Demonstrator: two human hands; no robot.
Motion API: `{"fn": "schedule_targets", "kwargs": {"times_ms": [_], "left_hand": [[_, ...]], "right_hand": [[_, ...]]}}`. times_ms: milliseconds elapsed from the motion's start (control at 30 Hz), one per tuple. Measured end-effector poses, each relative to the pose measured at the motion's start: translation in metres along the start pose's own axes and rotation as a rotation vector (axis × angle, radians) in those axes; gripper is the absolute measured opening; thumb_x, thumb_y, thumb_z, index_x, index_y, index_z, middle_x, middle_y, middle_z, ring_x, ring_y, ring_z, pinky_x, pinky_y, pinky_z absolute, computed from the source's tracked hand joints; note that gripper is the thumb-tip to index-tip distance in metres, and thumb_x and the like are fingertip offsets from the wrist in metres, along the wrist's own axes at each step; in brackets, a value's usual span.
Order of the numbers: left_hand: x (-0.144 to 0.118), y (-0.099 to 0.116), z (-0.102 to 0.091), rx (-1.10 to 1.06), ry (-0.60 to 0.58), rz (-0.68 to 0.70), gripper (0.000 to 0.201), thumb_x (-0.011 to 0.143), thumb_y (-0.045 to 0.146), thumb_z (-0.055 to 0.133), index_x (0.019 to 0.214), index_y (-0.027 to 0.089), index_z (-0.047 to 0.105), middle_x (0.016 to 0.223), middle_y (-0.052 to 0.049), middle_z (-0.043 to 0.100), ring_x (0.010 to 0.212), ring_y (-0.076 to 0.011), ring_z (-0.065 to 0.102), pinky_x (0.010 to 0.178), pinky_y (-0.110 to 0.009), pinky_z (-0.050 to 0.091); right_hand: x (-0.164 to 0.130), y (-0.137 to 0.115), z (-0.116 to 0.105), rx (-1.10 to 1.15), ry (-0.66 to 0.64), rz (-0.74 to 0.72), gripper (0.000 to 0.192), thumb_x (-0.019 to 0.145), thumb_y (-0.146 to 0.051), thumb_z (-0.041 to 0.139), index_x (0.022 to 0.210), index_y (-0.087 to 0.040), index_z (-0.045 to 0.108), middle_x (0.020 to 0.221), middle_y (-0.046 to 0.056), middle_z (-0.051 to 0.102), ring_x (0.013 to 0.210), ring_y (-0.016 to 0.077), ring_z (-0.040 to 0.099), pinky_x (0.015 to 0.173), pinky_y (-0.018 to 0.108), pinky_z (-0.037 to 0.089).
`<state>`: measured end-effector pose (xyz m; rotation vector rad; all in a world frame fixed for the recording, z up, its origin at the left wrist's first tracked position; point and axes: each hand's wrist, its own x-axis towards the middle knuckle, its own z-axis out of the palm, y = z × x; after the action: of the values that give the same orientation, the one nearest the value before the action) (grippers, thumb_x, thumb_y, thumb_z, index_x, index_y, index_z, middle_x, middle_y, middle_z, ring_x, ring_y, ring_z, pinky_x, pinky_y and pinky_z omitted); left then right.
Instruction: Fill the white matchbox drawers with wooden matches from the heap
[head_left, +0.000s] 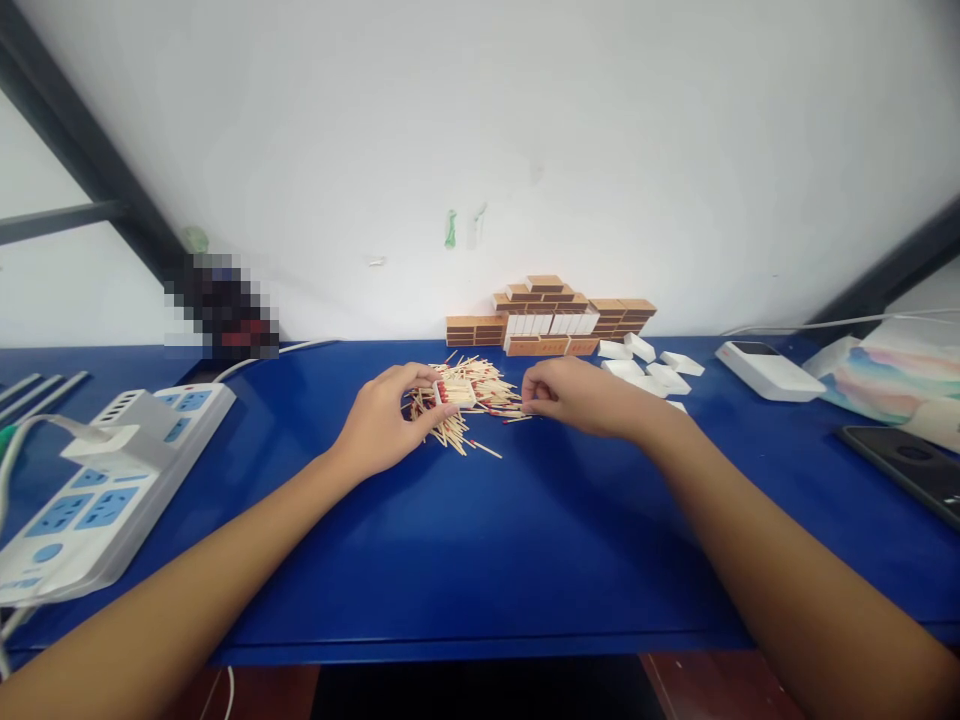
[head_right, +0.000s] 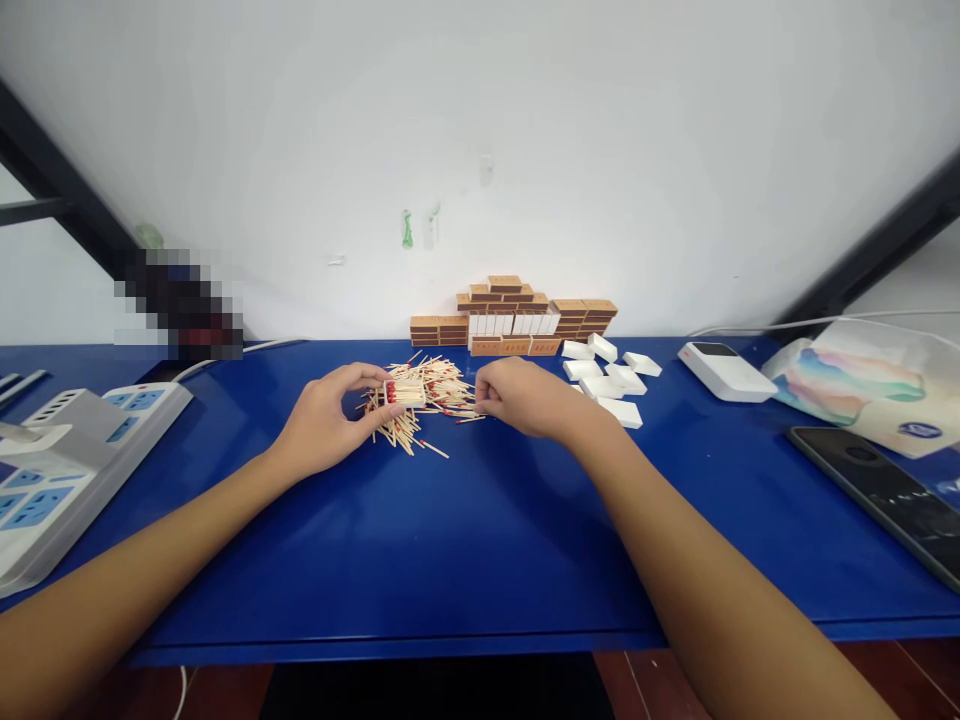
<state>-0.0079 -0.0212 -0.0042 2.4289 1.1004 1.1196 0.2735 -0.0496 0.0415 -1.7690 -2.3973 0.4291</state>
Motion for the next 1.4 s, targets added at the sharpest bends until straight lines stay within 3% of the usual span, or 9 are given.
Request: {"fn": "schedule_targets", "kwargs": {"times_ms": [200,833,1100,1400], "left_hand": [[0.0,0.002,-0.001,0.005,0.008,0.003,0.035,0.085,0.045,0.081,0.109,0.024,0.066,0.112,-0.006,0.076,0.103,-0.025,0.075,0.094,-0.043,0.06],[-0.001,0.0,0.0,0.01,-0.011,0.003,0.037,0.085,0.047,0.081,0.111,0.023,0.066,0.112,-0.006,0.075,0.103,-0.0248,0.074,0.093,-0.043,0.061],[0.0,-0.001,0.0,0.015,-0.009,0.024,0.036,0.086,0.046,0.08,0.111,0.023,0.066,0.109,-0.005,0.075,0.1,-0.0242,0.074,0.091,-0.043,0.06],[-0.001,0.001,-0.001,0.019,-0.006,0.029,0.036,0.086,0.043,0.081,0.111,0.023,0.066,0.11,-0.005,0.075,0.099,-0.0239,0.074,0.091,-0.042,0.06]], "right_hand": [[0.005,-0.001,0.008,-0.008,0.003,-0.08,0.008,0.092,-0.02,0.065,0.085,-0.019,0.067,0.083,0.003,0.069,0.068,0.0146,0.055,0.062,0.028,0.034],[-0.003,-0.01,0.002,-0.028,-0.078,-0.034,0.016,0.097,-0.025,0.055,0.084,-0.019,0.06,0.087,0.005,0.068,0.072,0.0163,0.055,0.064,0.028,0.035],[0.001,-0.013,0.007,0.028,0.016,-0.088,0.015,0.097,-0.025,0.058,0.084,-0.018,0.06,0.085,0.004,0.067,0.069,0.0147,0.053,0.062,0.027,0.034],[-0.002,-0.017,0.006,0.056,-0.087,-0.094,0.015,0.094,-0.026,0.065,0.081,-0.019,0.062,0.082,0.003,0.067,0.068,0.0144,0.053,0.062,0.027,0.033]]}}
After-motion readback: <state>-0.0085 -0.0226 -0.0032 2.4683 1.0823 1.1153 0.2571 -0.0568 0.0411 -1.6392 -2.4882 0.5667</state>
